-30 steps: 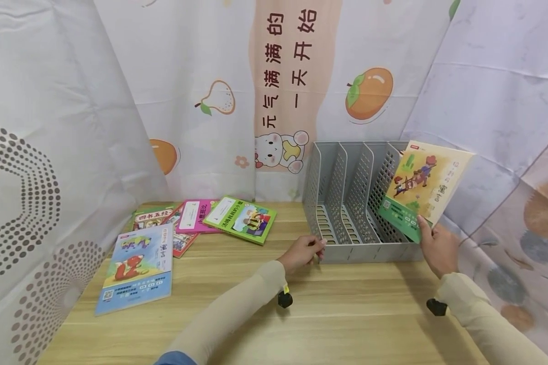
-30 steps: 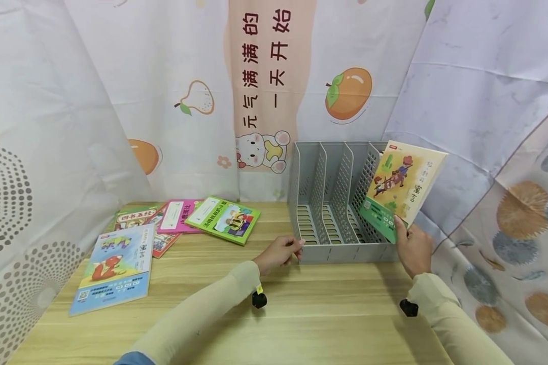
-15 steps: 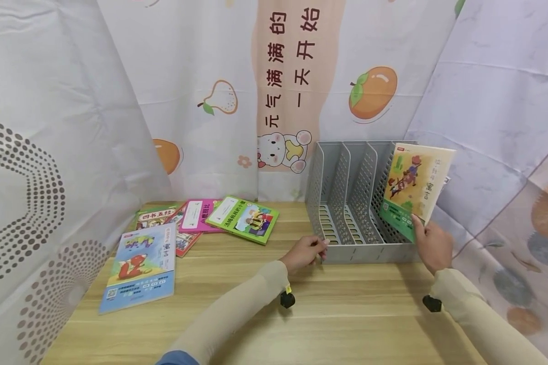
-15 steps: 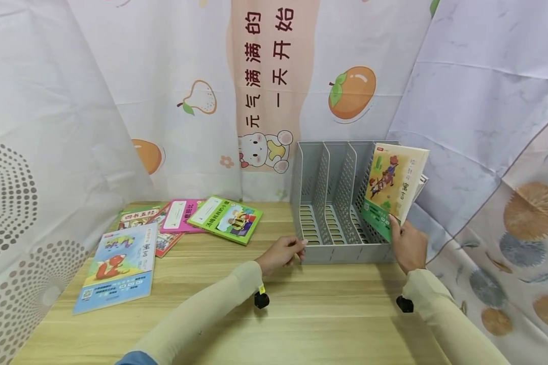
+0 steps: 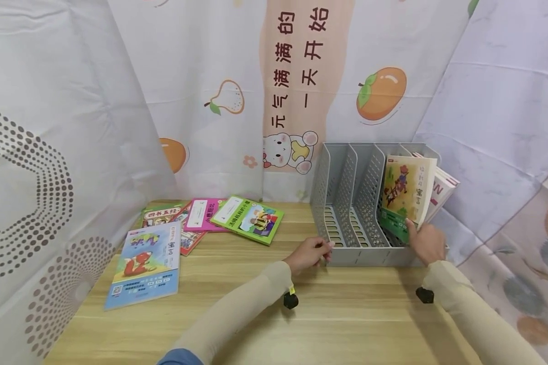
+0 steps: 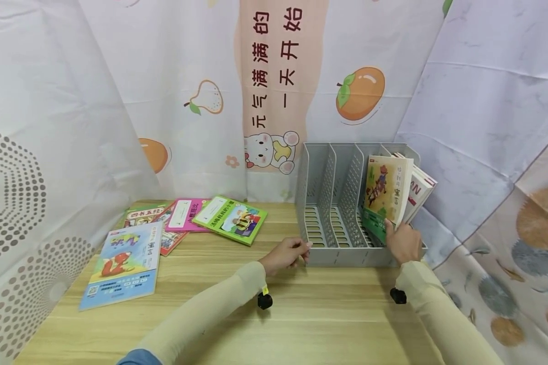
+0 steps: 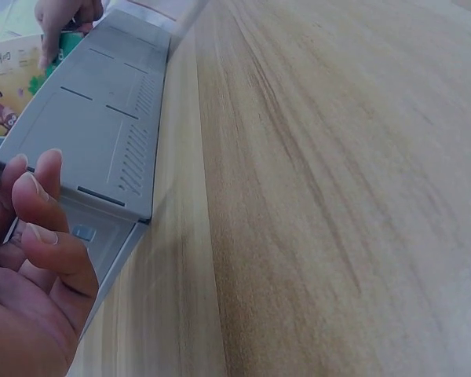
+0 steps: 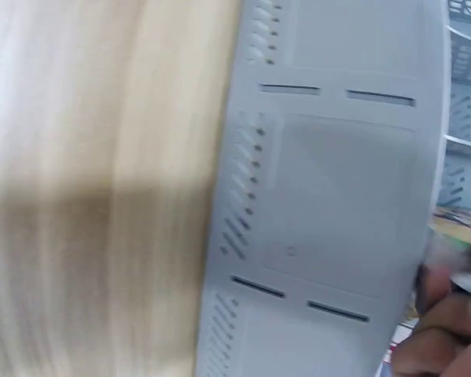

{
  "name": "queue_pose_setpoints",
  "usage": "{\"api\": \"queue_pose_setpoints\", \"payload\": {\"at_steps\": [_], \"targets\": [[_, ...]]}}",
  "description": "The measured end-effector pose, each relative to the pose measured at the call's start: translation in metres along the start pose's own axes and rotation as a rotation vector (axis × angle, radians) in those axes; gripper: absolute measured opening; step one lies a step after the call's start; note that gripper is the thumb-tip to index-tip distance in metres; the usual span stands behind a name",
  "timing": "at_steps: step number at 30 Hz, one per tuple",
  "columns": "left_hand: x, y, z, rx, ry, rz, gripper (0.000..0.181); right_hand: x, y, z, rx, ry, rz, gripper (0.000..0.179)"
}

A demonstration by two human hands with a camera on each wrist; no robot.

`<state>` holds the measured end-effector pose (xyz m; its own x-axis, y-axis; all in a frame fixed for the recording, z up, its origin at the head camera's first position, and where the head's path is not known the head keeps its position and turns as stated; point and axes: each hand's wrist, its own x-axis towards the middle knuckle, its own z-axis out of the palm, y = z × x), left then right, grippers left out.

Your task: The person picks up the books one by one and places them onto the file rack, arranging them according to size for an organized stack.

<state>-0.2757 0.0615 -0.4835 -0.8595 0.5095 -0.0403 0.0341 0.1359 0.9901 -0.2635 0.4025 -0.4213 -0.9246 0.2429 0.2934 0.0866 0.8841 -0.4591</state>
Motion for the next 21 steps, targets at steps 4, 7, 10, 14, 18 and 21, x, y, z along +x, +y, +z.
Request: {"api": "queue_pose_setpoints", "payload": {"at_steps": [4, 7, 10, 14, 18, 21], "targets": [[0.0, 0.0, 0.0, -0.007, -0.001, -0.005, 0.035, 0.011, -0.006, -0.009, 0.04, -0.121, 0.066, 0.062], [-0.001, 0.0, -0.001, -0.01, 0.001, 0.001, 0.036, 0.019, -0.016, -0.018, 0.037, -0.153, 0.017, 0.058], [0.0, 0.001, -0.001, -0.011, 0.009, 0.007, 0.037, 0.022, -0.022, -0.023, 0.065, -0.181, -0.013, 0.058], [0.001, 0.0, 0.0, -0.009, 0.012, 0.006, 0.037, 0.017, -0.023, -0.02, 0.177, -0.18, 0.042, 0.056], [0.001, -0.001, 0.001, -0.003, 0.008, 0.0, 0.035, 0.012, -0.023, -0.012, 0.225, -0.122, 0.069, 0.051], [0.0, 0.0, 0.001, 0.001, 0.011, -0.004, 0.036, 0.013, -0.026, -0.006, 0.182, -0.128, 0.052, 0.048]]}}
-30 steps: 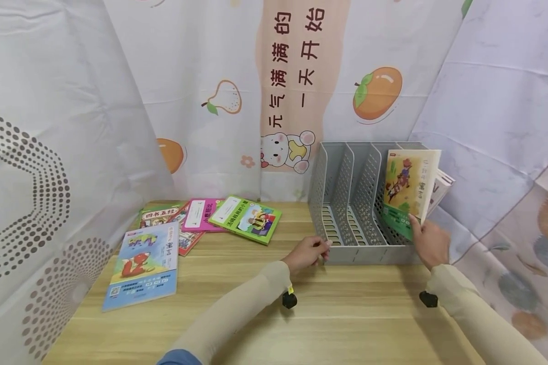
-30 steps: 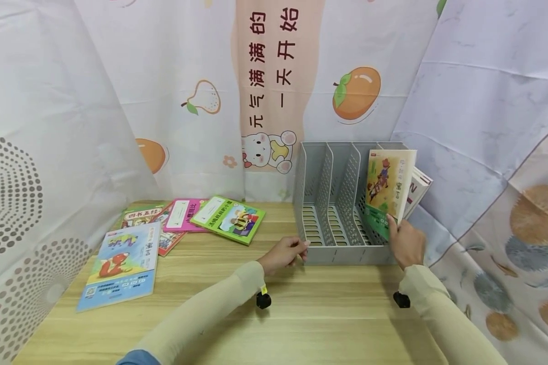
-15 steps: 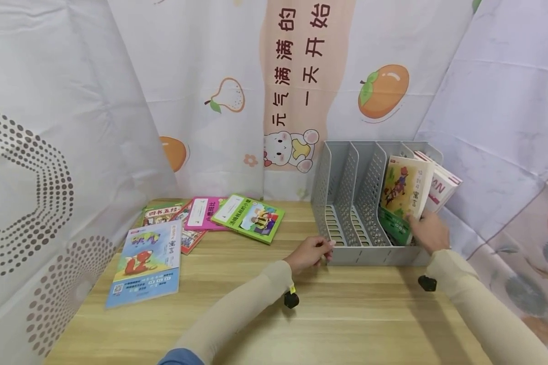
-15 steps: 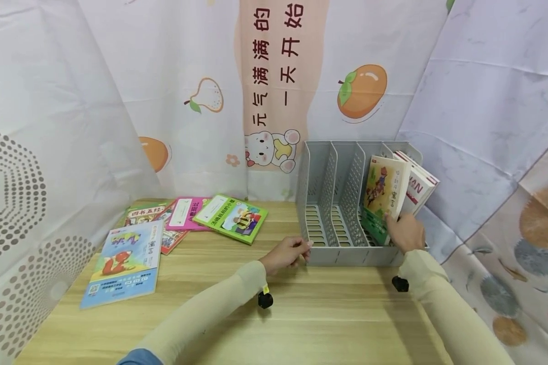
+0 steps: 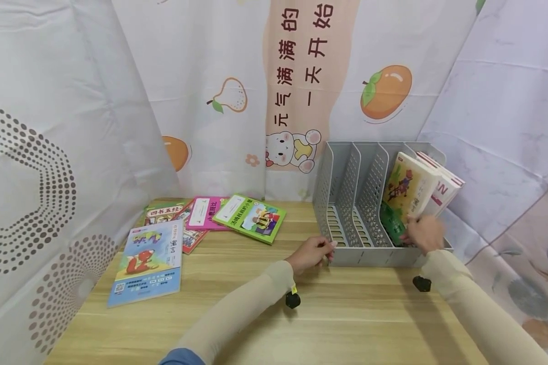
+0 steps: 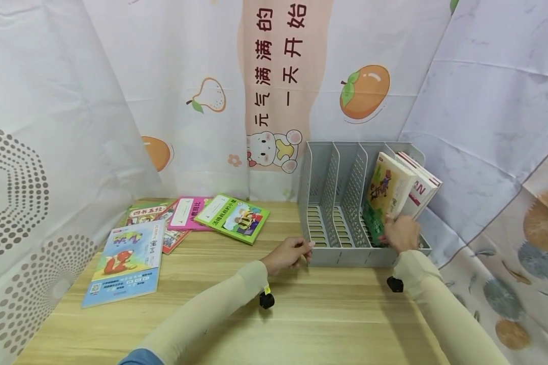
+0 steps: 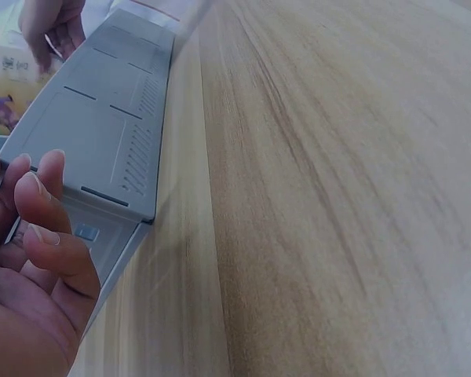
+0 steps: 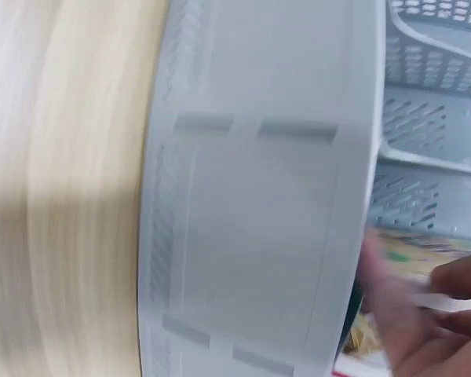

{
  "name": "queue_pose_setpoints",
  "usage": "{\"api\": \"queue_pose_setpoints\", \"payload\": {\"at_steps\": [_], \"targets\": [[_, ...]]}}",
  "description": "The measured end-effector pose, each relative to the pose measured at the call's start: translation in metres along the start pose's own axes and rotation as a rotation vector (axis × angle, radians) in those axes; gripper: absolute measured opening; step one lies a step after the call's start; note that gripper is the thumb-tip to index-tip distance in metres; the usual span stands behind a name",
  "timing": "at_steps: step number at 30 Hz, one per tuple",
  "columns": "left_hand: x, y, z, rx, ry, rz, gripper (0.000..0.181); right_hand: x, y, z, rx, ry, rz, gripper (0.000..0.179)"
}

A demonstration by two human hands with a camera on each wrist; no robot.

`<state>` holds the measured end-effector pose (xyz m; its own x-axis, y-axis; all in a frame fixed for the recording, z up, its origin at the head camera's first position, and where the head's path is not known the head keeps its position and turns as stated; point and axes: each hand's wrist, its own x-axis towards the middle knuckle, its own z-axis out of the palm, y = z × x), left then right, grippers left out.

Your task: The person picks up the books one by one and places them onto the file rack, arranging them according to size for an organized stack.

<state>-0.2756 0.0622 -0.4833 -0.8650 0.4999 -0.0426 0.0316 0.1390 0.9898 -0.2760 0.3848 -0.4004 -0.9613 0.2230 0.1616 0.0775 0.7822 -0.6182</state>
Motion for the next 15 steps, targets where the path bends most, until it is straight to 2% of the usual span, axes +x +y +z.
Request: {"api": "queue_pose_setpoints", "payload": {"at_steps": [3, 6, 9, 15], "targets": [[-0.001, 0.001, 0.0, 0.002, 0.003, 0.0, 0.037, 0.004, -0.005, 0.004, -0.043, -0.052, -0.013, 0.045], [-0.001, 0.002, 0.001, 0.0, 0.004, 0.002, 0.037, 0.007, -0.011, 0.005, -0.036, -0.099, 0.01, 0.042], [-0.001, 0.001, 0.0, -0.003, -0.002, 0.003, 0.036, 0.009, -0.015, 0.005, -0.028, -0.136, 0.048, 0.046], [-0.003, -0.001, -0.013, 0.056, -0.018, 0.017, 0.038, 0.005, -0.018, 0.007, -0.001, -0.164, 0.039, 0.047]]}}
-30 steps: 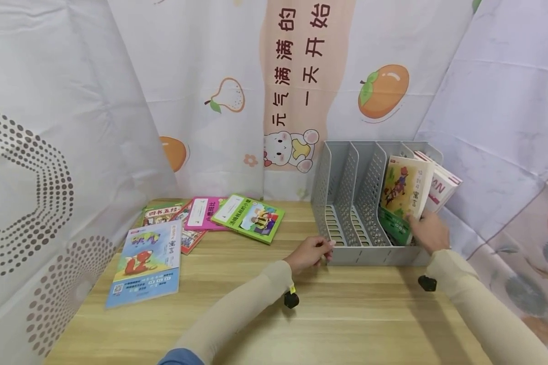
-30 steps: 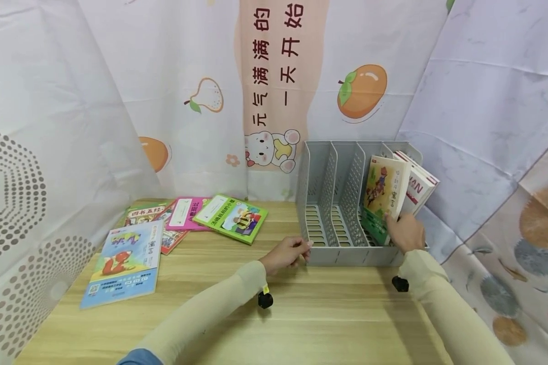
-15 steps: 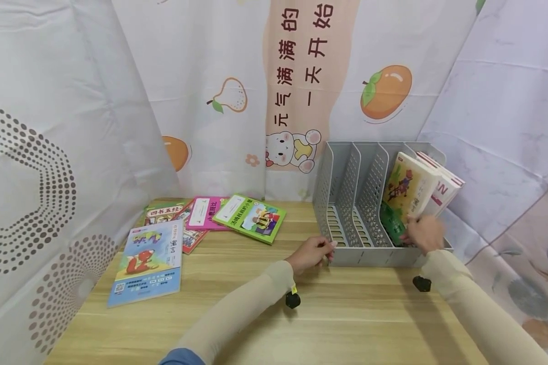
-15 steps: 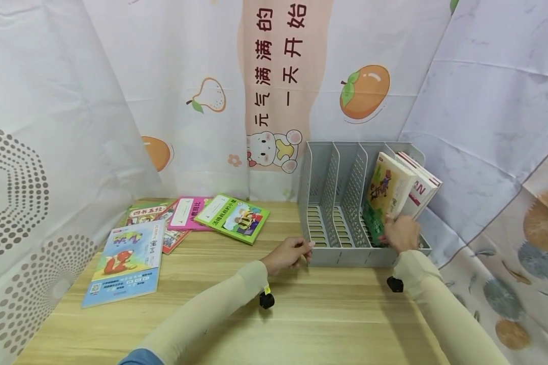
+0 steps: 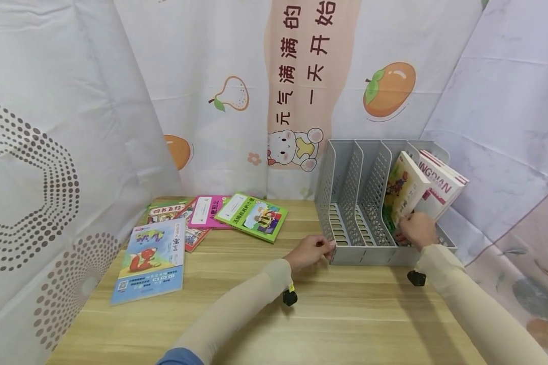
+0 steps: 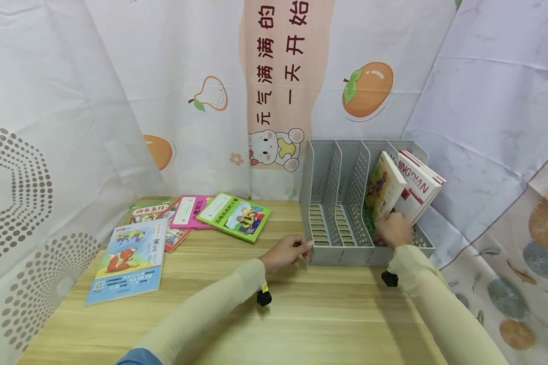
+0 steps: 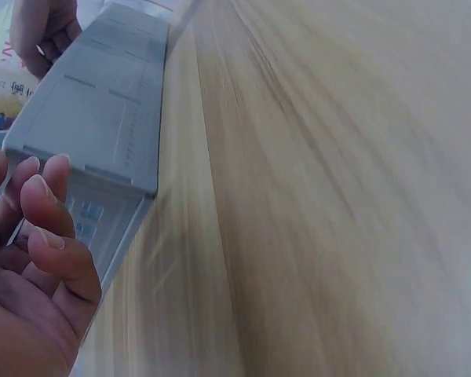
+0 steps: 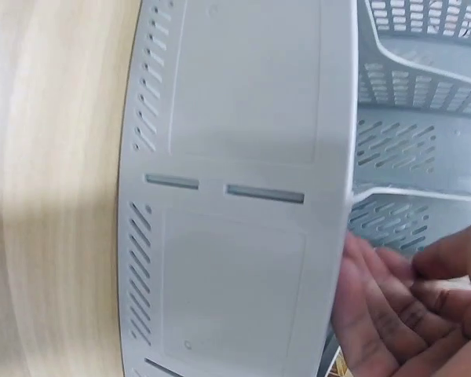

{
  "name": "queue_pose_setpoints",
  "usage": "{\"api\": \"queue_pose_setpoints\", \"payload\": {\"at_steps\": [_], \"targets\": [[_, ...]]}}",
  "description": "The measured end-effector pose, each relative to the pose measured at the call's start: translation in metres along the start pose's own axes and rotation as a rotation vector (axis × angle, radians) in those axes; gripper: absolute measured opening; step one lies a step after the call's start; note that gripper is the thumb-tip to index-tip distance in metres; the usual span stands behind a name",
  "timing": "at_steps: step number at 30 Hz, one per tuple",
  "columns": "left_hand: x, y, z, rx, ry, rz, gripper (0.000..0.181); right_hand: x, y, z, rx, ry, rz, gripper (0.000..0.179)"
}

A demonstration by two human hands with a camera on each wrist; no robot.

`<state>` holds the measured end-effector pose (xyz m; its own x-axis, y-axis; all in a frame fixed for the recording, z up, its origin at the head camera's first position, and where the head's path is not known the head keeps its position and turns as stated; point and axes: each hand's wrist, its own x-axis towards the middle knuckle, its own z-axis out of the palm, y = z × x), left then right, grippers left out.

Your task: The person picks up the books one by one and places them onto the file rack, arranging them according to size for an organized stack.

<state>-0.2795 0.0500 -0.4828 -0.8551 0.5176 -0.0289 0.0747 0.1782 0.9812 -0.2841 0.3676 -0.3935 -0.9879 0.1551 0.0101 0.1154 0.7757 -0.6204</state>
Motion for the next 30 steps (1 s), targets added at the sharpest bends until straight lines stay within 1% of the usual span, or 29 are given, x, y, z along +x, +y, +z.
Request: {"api": "queue_pose_setpoints", "payload": {"at_steps": [2, 4, 6, 8, 10, 12, 15, 17, 19, 21, 24, 27, 30], "targets": [[-0.001, 0.0, -0.007, 0.041, 0.01, 0.003, 0.041, -0.001, 0.0, 0.0, -0.041, 0.025, -0.034, 0.046], [-0.001, 0.001, -0.014, 0.088, 0.033, 0.005, 0.045, -0.002, -0.002, 0.0, -0.102, 0.04, -0.09, 0.046], [-0.001, 0.002, -0.022, 0.133, 0.061, 0.002, 0.046, -0.003, -0.003, 0.001, -0.163, 0.035, -0.152, 0.05], [-0.002, 0.002, -0.029, 0.181, 0.083, 0.002, 0.046, -0.004, -0.004, 0.002, -0.176, 0.004, -0.204, 0.053], [-0.004, 0.002, -0.035, 0.21, 0.096, -0.006, 0.045, -0.007, -0.006, 0.005, -0.166, -0.038, -0.243, 0.057], [-0.008, 0.003, -0.04, 0.236, 0.107, -0.008, 0.045, -0.011, -0.007, 0.009, -0.146, -0.064, -0.263, 0.061], [-0.017, 0.006, -0.047, 0.232, 0.112, -0.005, 0.048, -0.016, -0.011, 0.014, -0.127, -0.071, -0.307, 0.064], [-0.025, 0.007, -0.054, 0.227, 0.12, -0.007, 0.047, -0.016, -0.015, 0.021, -0.129, -0.066, -0.345, 0.066], [-0.032, 0.005, -0.062, 0.219, 0.125, -0.017, 0.045, -0.016, -0.02, 0.028, -0.126, -0.054, -0.381, 0.065], [-0.038, 0.002, -0.07, 0.218, 0.133, -0.027, 0.042, -0.015, -0.024, 0.035, -0.129, -0.032, -0.399, 0.064], [-0.043, -0.003, -0.081, 0.225, 0.155, -0.036, 0.037, -0.015, -0.031, 0.044, -0.099, 0.0, -0.412, 0.06], [-0.048, -0.007, -0.092, 0.231, 0.183, -0.04, 0.038, -0.016, -0.04, 0.054, -0.068, 0.045, -0.432, 0.054], [-0.056, -0.009, -0.103, 0.239, 0.208, -0.061, 0.043, -0.019, -0.053, 0.065, -0.036, 0.078, -0.462, 0.049]]}}
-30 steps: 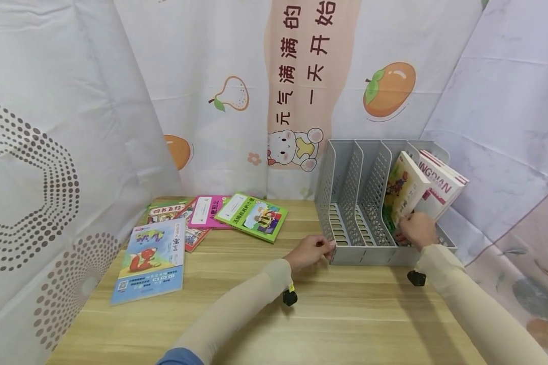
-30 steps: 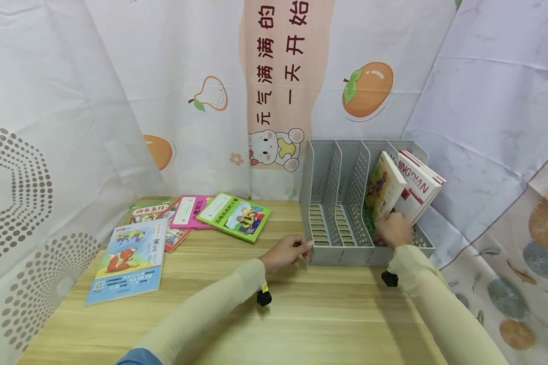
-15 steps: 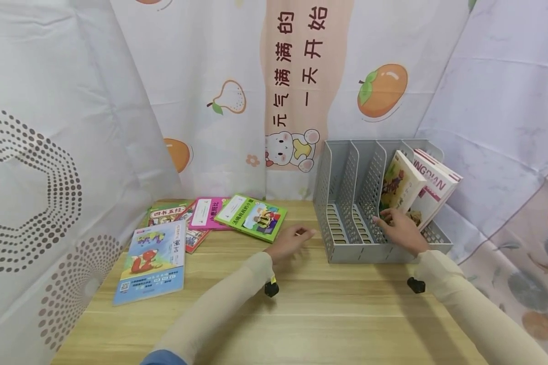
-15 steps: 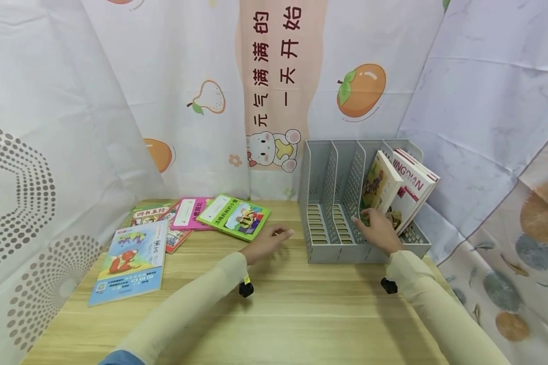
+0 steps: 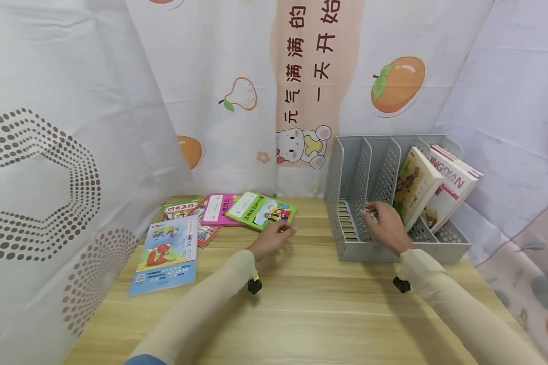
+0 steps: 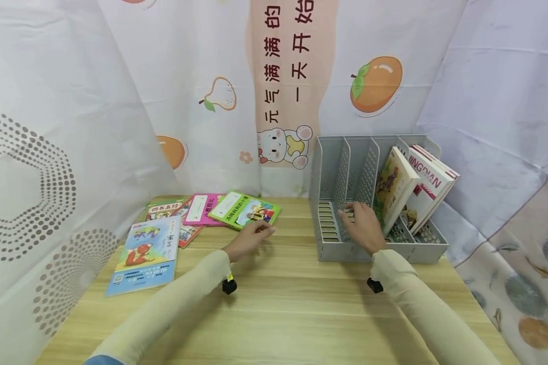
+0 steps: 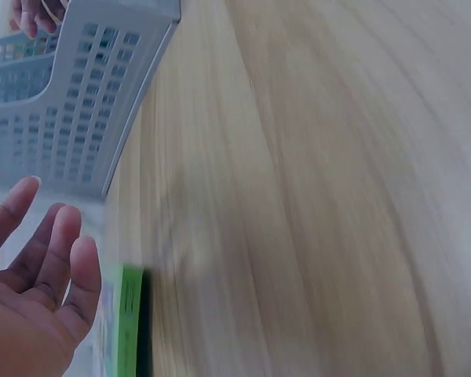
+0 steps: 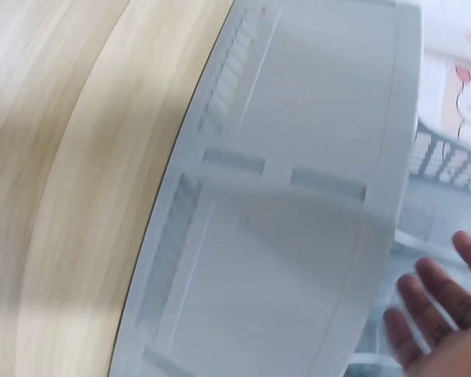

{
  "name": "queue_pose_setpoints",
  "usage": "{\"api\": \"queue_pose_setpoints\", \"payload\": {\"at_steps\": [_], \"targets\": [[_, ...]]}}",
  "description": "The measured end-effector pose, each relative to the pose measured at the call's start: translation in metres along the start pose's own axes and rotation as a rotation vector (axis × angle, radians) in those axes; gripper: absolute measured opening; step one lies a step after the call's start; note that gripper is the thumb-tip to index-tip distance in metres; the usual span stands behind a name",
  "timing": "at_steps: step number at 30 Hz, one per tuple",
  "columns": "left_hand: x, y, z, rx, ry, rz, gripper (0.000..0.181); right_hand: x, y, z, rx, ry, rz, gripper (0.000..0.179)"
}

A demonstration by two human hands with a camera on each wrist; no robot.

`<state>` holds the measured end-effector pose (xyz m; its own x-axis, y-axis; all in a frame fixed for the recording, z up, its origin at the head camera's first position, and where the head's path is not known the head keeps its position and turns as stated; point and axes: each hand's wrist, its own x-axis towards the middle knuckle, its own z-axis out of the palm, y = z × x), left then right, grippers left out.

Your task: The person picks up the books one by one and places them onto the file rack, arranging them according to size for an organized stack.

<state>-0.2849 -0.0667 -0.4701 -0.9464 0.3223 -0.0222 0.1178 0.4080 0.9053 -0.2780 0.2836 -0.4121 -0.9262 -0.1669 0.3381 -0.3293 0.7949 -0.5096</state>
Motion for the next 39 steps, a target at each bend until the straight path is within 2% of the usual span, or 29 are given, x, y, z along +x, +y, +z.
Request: {"api": "queue_pose_setpoints", "payload": {"at_steps": [4, 11, 18, 23, 27, 33, 39], "targets": [[-0.01, -0.003, -0.018, 0.002, 0.015, -0.016, 0.044, 0.005, -0.016, 0.014, 0.023, -0.006, -0.058, 0.044], [-0.028, -0.014, -0.05, 0.014, 0.053, -0.05, 0.044, 0.012, -0.038, 0.038, 0.035, -0.104, -0.148, 0.046], [-0.046, -0.032, -0.087, 0.014, 0.098, -0.06, 0.041, 0.022, -0.063, 0.061, 0.064, -0.149, -0.164, 0.047], [-0.068, -0.041, -0.108, 0.03, 0.154, -0.111, 0.043, 0.027, -0.085, 0.081, 0.047, -0.2, -0.19, 0.046], [-0.086, -0.05, -0.123, 0.027, 0.191, -0.134, 0.041, 0.027, -0.1, 0.094, 0.076, -0.254, -0.205, 0.048], [-0.11, -0.063, -0.147, -0.005, 0.23, -0.166, 0.043, 0.024, -0.112, 0.112, 0.085, -0.279, -0.232, 0.046], [-0.129, -0.072, -0.169, 0.0, 0.299, -0.239, 0.054, 0.022, -0.124, 0.126, 0.098, -0.312, -0.246, 0.043]]}}
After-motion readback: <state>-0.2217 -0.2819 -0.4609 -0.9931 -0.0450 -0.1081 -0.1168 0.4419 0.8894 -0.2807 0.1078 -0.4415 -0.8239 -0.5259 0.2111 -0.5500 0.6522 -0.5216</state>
